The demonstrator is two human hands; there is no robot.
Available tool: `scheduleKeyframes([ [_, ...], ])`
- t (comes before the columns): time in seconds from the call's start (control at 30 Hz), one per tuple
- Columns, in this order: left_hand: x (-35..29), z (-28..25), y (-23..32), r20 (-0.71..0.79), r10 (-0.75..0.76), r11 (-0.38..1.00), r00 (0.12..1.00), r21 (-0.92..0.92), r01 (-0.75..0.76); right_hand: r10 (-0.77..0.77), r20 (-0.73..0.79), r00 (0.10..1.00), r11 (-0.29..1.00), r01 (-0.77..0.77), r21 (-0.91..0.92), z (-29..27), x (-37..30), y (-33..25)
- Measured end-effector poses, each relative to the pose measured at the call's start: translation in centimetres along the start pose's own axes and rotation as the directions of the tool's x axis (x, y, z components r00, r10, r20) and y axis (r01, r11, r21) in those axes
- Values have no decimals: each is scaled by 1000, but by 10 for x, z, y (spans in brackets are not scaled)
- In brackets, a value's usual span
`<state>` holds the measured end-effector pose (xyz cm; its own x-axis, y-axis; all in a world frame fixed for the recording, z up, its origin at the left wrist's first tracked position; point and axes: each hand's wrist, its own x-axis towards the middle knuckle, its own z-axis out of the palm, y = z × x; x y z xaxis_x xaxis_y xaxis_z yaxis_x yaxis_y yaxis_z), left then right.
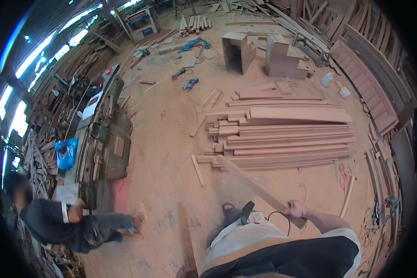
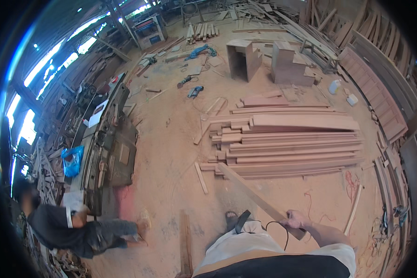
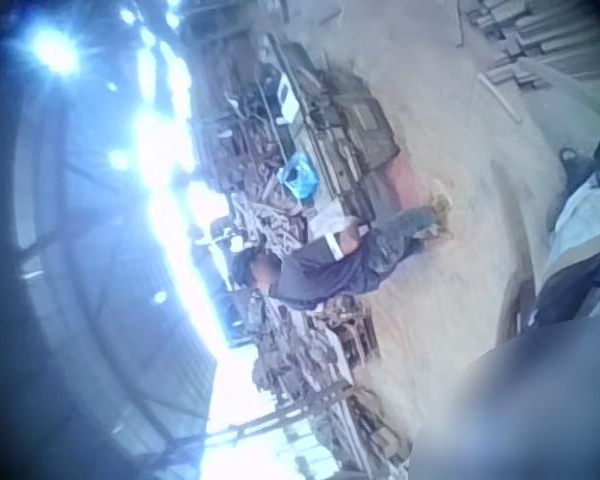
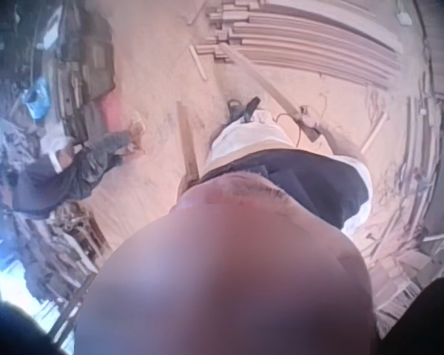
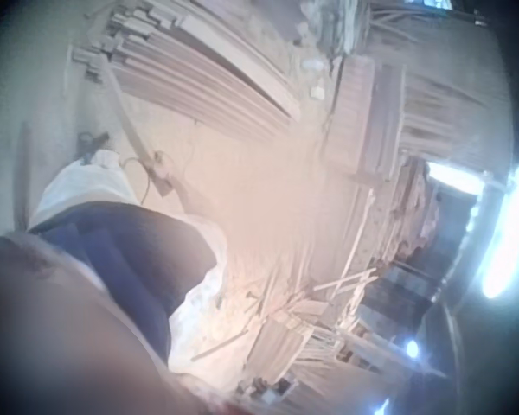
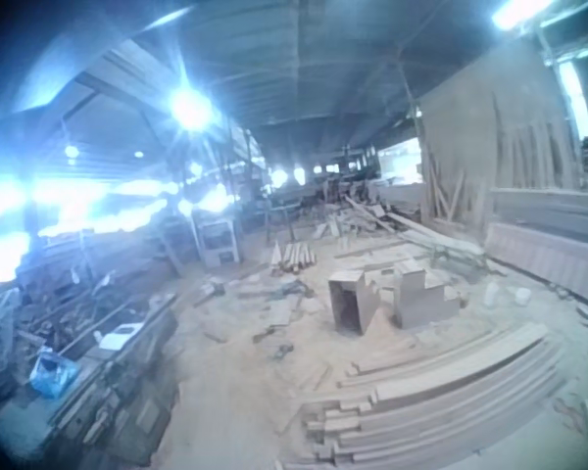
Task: The person picks up and moves various wooden planks and offcuts in a cluttered workshop. They use a tape measure to check the length of a plank and briefly interact with another person who is working on a separate piece of wood.
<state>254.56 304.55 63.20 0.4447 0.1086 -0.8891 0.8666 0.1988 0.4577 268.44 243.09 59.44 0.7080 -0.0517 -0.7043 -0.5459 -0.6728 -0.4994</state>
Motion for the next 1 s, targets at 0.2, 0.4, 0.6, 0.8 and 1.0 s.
scheduleKeyframes([
  [0.2, 73, -47, 204, -6, 43, 999, 999, 26, -43, -184, -52, 982, 938, 191, 289, -24, 171, -244],
  [0.4, 194, -97, 437, 14, 83, 996, 996, 39, -84, -115, -57, 992, 900, 128, 418, -18, 335, -493],
  [0.6, 324, -148, 682, 43, 125, 990, 991, 53, -127, -102, -152, 983, 852, 165, 497, -36, 441, -690],
  [0.8, 458, -175, 892, 138, 154, 981, 978, 97, -168, -47, -226, 973, 917, 132, 376, -87, 560, -802],
  [1.0, 588, -162, 1098, 142, 291, 947, 946, 97, -306, 16, -258, 966, 938, 75, 338, -165, 718, -949],
])
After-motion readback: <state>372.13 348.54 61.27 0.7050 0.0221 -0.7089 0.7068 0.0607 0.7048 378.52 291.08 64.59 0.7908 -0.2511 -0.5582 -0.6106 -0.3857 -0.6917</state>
